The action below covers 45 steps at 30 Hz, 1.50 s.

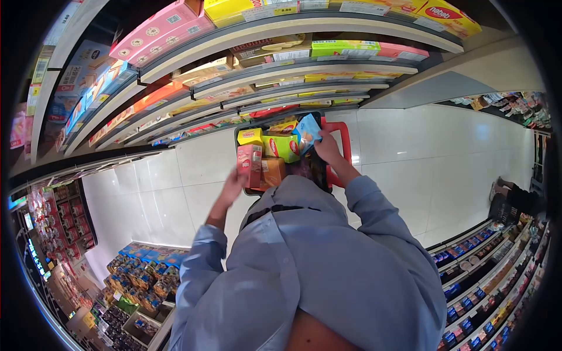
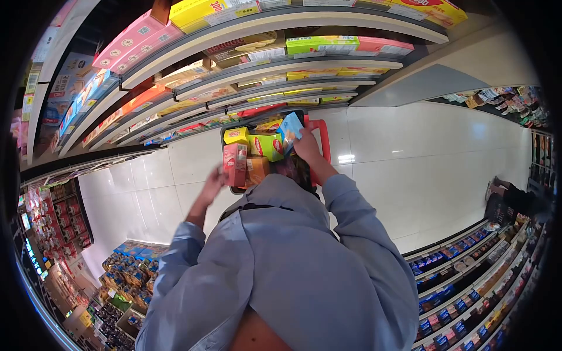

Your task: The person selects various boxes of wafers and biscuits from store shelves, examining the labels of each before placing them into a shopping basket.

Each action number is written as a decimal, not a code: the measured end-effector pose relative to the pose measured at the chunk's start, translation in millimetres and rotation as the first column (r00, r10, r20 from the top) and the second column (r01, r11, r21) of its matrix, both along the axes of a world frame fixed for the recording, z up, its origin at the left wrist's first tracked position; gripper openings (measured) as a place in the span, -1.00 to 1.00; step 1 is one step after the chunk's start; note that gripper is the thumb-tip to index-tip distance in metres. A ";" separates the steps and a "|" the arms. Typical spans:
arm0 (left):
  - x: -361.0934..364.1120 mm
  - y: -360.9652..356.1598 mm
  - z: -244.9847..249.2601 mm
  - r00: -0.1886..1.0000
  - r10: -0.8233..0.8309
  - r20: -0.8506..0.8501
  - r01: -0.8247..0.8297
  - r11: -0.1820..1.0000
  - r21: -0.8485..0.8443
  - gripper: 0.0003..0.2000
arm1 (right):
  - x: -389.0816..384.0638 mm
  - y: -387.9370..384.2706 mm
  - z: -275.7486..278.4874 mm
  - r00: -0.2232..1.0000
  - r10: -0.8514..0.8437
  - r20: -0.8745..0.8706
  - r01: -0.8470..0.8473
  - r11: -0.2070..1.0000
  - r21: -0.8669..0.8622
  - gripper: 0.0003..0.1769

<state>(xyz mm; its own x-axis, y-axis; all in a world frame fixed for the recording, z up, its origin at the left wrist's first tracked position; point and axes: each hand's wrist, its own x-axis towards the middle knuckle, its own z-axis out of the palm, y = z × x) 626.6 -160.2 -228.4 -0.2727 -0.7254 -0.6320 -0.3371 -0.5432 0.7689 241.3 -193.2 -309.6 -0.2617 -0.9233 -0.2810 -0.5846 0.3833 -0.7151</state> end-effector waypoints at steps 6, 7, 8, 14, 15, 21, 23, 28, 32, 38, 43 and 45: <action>157.9 243.0 -26.5 0.605 -0.672 0.427 0.420 0.725 0.547 -0.49 | 29.4 -40.5 -1.7 0.963 0.159 -0.219 -0.147 0.987 0.071 -0.57; 170.1 261.0 -40.1 0.688 -0.574 0.444 0.331 0.793 0.511 -0.49 | 26.4 -50.8 -16.1 0.963 0.151 -0.222 -0.131 0.986 0.104 -0.54; 180.3 277.4 -47.5 0.757 -0.463 0.460 0.231 0.849 0.475 -0.50 | 20.5 -58.5 -40.6 0.964 0.146 -0.221 -0.117 0.984 0.137 -0.52; 127.1 246.9 -4.9 0.799 0.274 0.536 -0.432 0.881 0.194 -0.50 | 38.9 -44.8 -34.1 0.890 0.197 -0.412 -0.130 0.974 0.185 -0.36; 119.3 243.5 -8.7 0.829 0.222 0.513 -0.360 0.914 0.185 -0.49 | 43.0 -40.0 -31.0 0.861 0.170 -0.479 -0.126 0.984 0.123 -0.35; 101.8 254.1 -16.2 0.936 0.104 0.336 -0.189 0.954 0.232 -0.51 | 82.6 -29.3 -28.6 0.823 0.521 -0.226 -0.480 0.851 0.213 -0.34; 105.7 264.4 -5.5 0.922 0.069 0.382 -0.172 0.954 0.245 -0.52 | 94.4 -28.9 -47.0 0.822 0.539 -0.181 -0.488 0.832 0.264 -0.31; 120.6 303.8 17.6 0.849 -0.001 0.528 -0.149 0.959 0.242 -0.52 | 96.3 -36.4 -107.2 0.872 0.439 -0.217 -0.377 0.885 0.275 -0.26; 140.6 351.8 14.2 0.850 0.166 0.499 -0.349 0.888 0.300 -0.52 | 110.9 -37.9 -96.3 0.953 0.276 -0.121 -0.233 0.929 0.286 -0.21; 130.9 362.8 37.5 0.856 0.207 0.475 -0.377 0.877 0.298 -0.58 | 122.8 -34.4 -100.0 0.988 0.153 -0.024 -0.140 0.948 0.287 -0.25; 137.1 329.5 34.2 0.839 0.023 0.544 -0.206 0.938 0.278 -0.58 | 108.1 -18.3 -51.6 0.973 0.123 -0.197 -0.117 0.992 0.041 -0.32; 142.1 307.1 19.4 0.835 0.004 0.551 -0.153 0.963 0.224 -0.55 | 88.8 -12.8 -52.7 0.982 0.115 -0.150 -0.129 0.988 -0.082 -0.36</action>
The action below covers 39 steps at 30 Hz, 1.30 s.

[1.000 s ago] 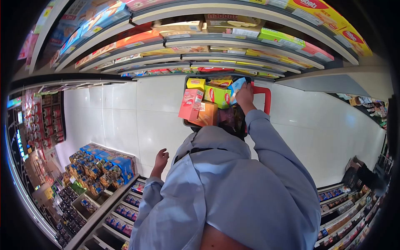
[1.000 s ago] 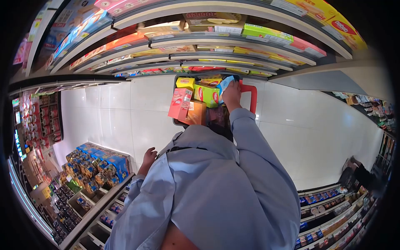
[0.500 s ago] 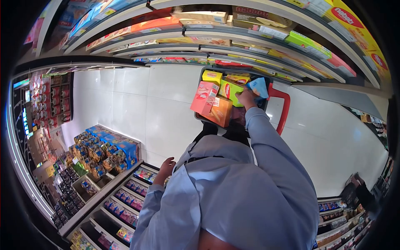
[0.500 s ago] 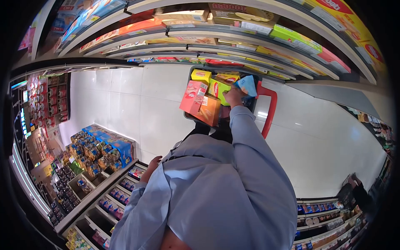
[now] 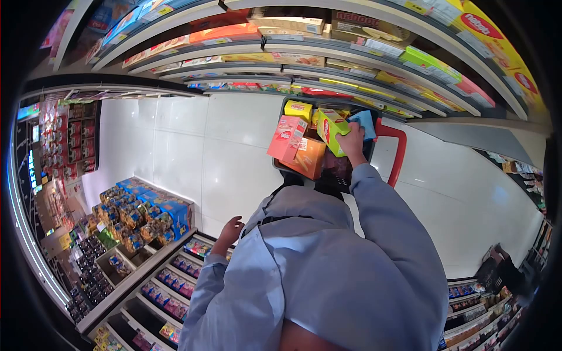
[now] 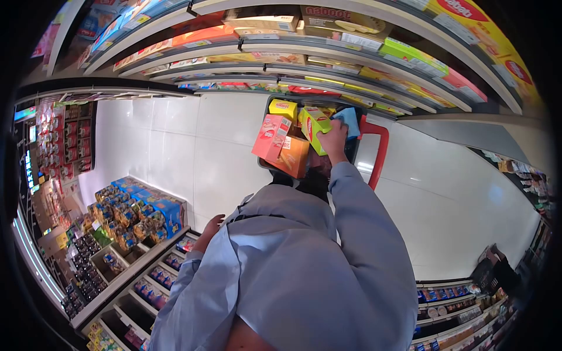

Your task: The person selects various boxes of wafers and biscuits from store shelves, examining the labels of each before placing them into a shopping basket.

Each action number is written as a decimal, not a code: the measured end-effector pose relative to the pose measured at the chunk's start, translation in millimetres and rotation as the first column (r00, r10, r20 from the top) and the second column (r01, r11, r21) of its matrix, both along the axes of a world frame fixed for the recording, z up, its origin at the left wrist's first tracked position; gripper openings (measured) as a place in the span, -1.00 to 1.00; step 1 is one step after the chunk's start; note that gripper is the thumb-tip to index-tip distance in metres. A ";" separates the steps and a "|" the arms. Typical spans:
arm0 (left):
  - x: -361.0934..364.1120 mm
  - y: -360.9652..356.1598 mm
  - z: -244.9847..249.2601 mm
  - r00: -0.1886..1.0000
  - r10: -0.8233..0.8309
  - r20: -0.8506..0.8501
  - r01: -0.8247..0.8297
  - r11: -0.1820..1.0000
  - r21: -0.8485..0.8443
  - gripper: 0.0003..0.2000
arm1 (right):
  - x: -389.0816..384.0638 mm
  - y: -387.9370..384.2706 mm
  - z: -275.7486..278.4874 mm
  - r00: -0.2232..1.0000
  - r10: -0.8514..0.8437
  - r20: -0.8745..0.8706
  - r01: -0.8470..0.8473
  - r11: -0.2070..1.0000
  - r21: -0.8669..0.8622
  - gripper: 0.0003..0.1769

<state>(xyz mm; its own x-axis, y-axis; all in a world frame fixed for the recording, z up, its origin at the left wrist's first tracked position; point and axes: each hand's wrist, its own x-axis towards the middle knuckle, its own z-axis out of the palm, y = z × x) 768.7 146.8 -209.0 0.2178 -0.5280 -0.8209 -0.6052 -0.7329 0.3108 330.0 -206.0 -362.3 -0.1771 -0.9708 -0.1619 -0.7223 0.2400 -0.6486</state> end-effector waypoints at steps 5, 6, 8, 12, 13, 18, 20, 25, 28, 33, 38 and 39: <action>-22.3 -101.8 -12.5 0.989 -0.125 -0.078 0.105 0.968 -0.228 -0.55 | -55.0 10.0 107.1 0.937 -0.106 0.333 0.062 0.988 0.140 -0.33; -32.6 -126.7 -13.1 0.980 -0.138 -0.145 0.091 0.953 -0.290 -0.54 | -62.4 10.7 141.6 0.873 -0.155 0.462 0.064 0.976 0.206 -0.34; -60.0 -179.5 -1.2 0.942 -0.111 -0.317 -0.005 0.939 -0.344 -0.49 | -76.7 19.9 179.1 0.749 -0.182 0.637 0.040 0.972 0.230 -0.44; -144.7 -268.9 109.9 0.604 0.120 -0.788 -0.411 0.894 -0.179 -0.37 | -77.1 45.3 273.4 0.397 -0.180 0.900 0.096 0.983 0.154 -0.54; -157.6 -281.9 123.5 0.457 0.102 -0.883 -0.465 0.874 -0.140 -0.37 | -75.6 52.0 292.1 0.317 -0.149 0.937 0.098 0.987 0.123 -0.55; -199.7 -311.9 173.2 0.166 -0.176 -0.970 -0.371 0.900 -0.227 -0.40 | -61.8 89.2 344.4 0.111 -0.013 0.994 0.105 0.994 0.001 -0.56; -216.6 -313.6 209.1 0.074 -0.119 -0.990 -0.463 0.875 -0.140 -0.43 | -45.9 101.3 363.0 0.088 0.023 0.996 0.128 0.991 -0.035 -0.47; -238.5 -312.1 236.5 -0.036 -0.029 -0.999 -0.560 0.829 -0.004 -0.45 | -36.8 112.2 358.5 0.028 -0.012 1.000 0.124 0.992 0.009 -0.31; -240.9 -312.9 238.1 -0.040 -0.074 -0.996 -0.591 0.806 -0.036 -0.44 | -27.6 111.4 356.1 0.043 0.043 0.998 0.074 0.996 -0.046 -0.36; -223.3 -325.9 250.5 0.069 -0.190 -0.979 -0.624 0.757 -0.191 -0.41 | -21.5 102.6 354.9 0.040 0.002 0.999 -0.035 0.999 0.000 -0.38; -200.0 -329.6 251.4 0.071 -0.208 -0.975 -0.611 0.764 -0.208 -0.37 | -41.3 75.0 371.2 0.124 0.067 0.990 0.067 0.995 -0.076 -0.43; -193.9 -328.3 259.0 0.034 -0.199 -0.979 -0.611 0.772 -0.178 -0.39 | -49.5 68.6 377.3 0.124 0.097 0.987 0.086 0.990 -0.108 -0.43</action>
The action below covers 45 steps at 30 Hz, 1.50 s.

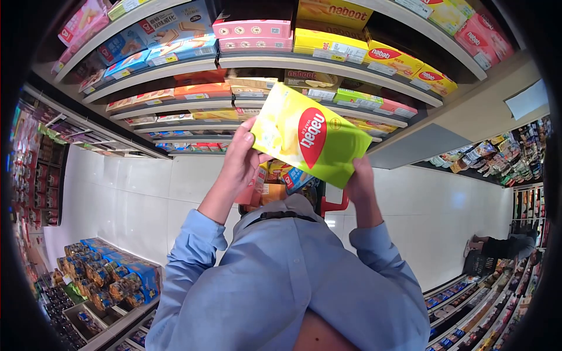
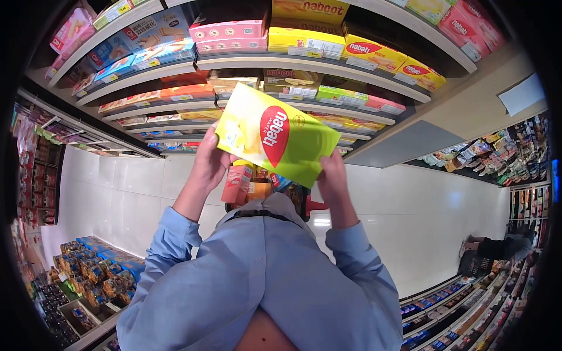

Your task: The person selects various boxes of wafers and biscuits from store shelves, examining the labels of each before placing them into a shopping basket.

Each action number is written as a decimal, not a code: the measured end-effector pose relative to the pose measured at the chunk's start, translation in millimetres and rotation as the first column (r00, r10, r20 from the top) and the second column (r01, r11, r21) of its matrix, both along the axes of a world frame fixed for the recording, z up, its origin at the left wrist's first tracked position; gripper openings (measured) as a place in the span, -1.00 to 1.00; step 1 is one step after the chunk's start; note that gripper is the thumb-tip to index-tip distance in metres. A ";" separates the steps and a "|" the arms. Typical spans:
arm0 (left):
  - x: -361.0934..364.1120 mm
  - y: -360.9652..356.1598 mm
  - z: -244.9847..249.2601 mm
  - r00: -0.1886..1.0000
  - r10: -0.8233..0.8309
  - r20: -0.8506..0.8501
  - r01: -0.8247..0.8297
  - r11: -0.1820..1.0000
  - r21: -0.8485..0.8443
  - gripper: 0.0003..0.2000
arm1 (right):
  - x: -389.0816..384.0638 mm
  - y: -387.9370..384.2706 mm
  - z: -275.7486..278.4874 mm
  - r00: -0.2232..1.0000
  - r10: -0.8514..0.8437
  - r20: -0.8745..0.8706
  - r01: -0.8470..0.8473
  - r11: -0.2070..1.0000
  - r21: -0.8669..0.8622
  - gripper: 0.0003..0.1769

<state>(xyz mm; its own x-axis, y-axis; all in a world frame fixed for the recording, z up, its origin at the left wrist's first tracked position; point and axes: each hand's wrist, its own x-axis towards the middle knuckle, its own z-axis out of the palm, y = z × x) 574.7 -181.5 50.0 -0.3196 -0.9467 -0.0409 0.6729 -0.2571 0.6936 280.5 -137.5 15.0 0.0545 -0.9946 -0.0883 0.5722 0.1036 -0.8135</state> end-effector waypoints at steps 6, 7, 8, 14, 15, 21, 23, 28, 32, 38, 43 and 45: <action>13.4 10.9 -5.5 0.968 -0.238 0.084 0.228 0.967 0.110 -0.39 | -23.5 -43.1 62.5 0.978 0.115 -0.173 -0.118 0.993 -0.005 -0.42; 8.4 15.7 -8.0 0.977 -0.210 0.047 0.202 0.970 0.135 -0.37 | -21.3 -45.1 73.5 0.990 0.096 -0.104 -0.092 0.995 0.040 -0.40; 2.7 20.0 -8.9 0.983 -0.181 0.013 0.177 0.972 0.158 -0.36 | -16.1 -47.0 85.7 0.997 0.072 -0.034 -0.069 0.994 0.084 -0.38; -37.3 40.4 -7.0 0.965 -0.062 -0.254 0.126 0.961 0.248 -0.34 | 28.0 -60.3 71.2 0.996 0.040 0.079 -0.036 0.998 -0.047 -0.33; -40.6 42.6 -7.0 0.965 -0.090 -0.247 0.152 0.957 0.247 -0.34 | 37.1 -60.7 69.6 0.998 0.040 0.043 -0.038 0.999 -0.038 -0.33; -52.9 47.5 -6.7 0.982 -0.041 -0.183 0.082 0.973 0.217 -0.38 | 56.6 -59.8 61.3 0.999 0.024 -0.035 -0.023 0.999 0.046 -0.44; -52.2 45.9 -4.6 0.993 0.016 -0.115 0.007 0.980 0.197 -0.40 | 58.6 -58.7 60.8 0.994 0.050 -0.099 -0.056 0.997 -0.053 -0.45; -48.5 43.7 -21.0 0.586 0.525 0.617 -0.315 0.849 -0.423 -0.33 | 65.2 -38.6 68.7 0.987 0.159 -0.010 -0.160 0.982 -0.098 -0.31; -38.4 31.9 -15.3 0.214 0.889 0.405 0.121 0.387 -0.914 -0.19 | 63.3 -27.6 60.8 0.949 0.200 0.242 -0.196 0.980 -0.042 -0.42; -34.5 46.0 -13.9 0.094 0.936 0.340 0.468 0.260 -0.845 -0.25 | 63.8 -28.8 68.7 0.904 0.109 0.414 -0.073 0.992 -0.101 -0.53; -37.9 54.5 8.1 0.244 0.846 0.474 0.522 0.298 -0.800 -0.40 | 56.8 -31.6 67.7 0.921 0.033 0.387 -0.010 0.998 -0.060 -0.47; -32.7 56.1 19.4 0.276 0.837 0.472 0.419 0.337 -0.843 -0.35 | 45.8 -28.8 61.6 0.899 0.148 0.411 -0.148 0.988 -0.033 -0.39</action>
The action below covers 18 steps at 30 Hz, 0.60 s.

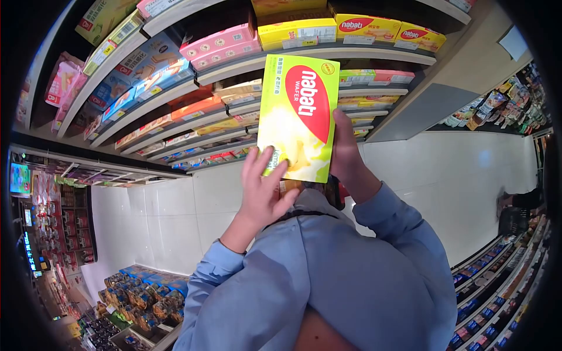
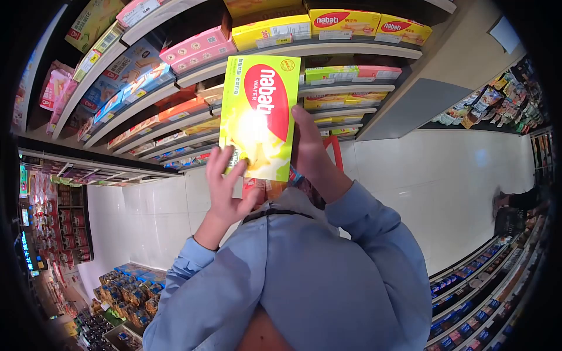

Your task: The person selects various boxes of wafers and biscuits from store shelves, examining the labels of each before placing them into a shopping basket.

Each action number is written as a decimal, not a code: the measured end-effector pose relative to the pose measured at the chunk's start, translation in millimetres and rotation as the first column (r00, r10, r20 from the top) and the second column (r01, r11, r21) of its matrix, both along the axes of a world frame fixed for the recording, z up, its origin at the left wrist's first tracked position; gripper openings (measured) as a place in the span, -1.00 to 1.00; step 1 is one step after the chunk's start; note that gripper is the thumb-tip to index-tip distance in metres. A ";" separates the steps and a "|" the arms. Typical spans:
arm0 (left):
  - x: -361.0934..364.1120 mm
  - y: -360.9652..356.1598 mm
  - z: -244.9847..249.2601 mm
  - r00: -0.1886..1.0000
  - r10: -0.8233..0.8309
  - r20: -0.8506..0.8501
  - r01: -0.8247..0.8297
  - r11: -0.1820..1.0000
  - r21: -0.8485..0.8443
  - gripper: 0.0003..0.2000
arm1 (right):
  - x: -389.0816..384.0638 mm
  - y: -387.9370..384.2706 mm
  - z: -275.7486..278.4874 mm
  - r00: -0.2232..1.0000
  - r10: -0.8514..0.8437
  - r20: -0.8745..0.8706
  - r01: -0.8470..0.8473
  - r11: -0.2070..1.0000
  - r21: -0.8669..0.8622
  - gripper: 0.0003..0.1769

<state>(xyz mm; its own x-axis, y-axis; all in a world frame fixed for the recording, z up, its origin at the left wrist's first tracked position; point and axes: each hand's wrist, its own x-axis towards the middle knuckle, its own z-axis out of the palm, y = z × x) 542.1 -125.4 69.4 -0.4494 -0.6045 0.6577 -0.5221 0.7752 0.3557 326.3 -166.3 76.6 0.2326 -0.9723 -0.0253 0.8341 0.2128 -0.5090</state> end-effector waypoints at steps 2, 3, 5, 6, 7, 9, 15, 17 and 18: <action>-2.1 -4.4 4.1 0.967 0.005 -0.255 0.045 0.980 0.192 -0.28 | -3.9 0.8 3.2 0.999 0.028 -0.023 -0.028 1.000 0.000 -0.35; -3.6 -6.8 3.6 0.908 0.011 -0.420 0.152 0.923 0.353 -0.26 | -3.8 2.0 3.7 0.999 0.016 -0.045 -0.016 1.000 0.002 -0.34; -2.2 -7.0 -0.4 0.767 0.100 -0.633 0.381 0.724 0.575 -0.23 | -2.2 3.0 -0.5 0.996 0.002 -0.087 -0.004 1.000 -0.030 -0.33; -0.1 -8.3 -5.0 0.708 0.160 -0.688 0.483 0.600 0.637 -0.23 | -1.2 1.7 -4.1 0.994 -0.002 -0.109 -0.006 0.997 -0.070 -0.34; 0.9 -9.3 -8.8 0.648 0.230 -0.726 0.583 0.463 0.667 -0.23 | -0.6 0.4 -6.3 0.991 -0.007 -0.132 -0.008 0.994 -0.111 -0.35; -1.1 -6.3 -6.8 0.618 0.292 -0.730 0.626 0.379 0.682 -0.29 | 1.6 -1.1 -7.8 0.999 -0.014 -0.042 0.011 0.998 -0.056 -0.44; 3.0 -3.9 -4.5 0.498 0.409 -0.765 0.819 0.068 0.570 -0.38 | -12.1 -8.0 -16.2 0.954 0.125 -0.274 -0.121 0.992 0.031 -0.49; 4.2 0.4 -13.6 0.482 0.470 -0.740 0.839 -0.006 0.543 -0.42 | -16.3 -7.9 -6.8 0.902 0.200 -0.382 -0.190 0.980 0.066 -0.45; 3.4 1.4 -13.1 0.477 0.477 -0.738 0.841 -0.005 0.541 -0.43 | -14.7 -6.9 -1.3 0.916 0.245 -0.318 -0.222 0.969 0.105 -0.37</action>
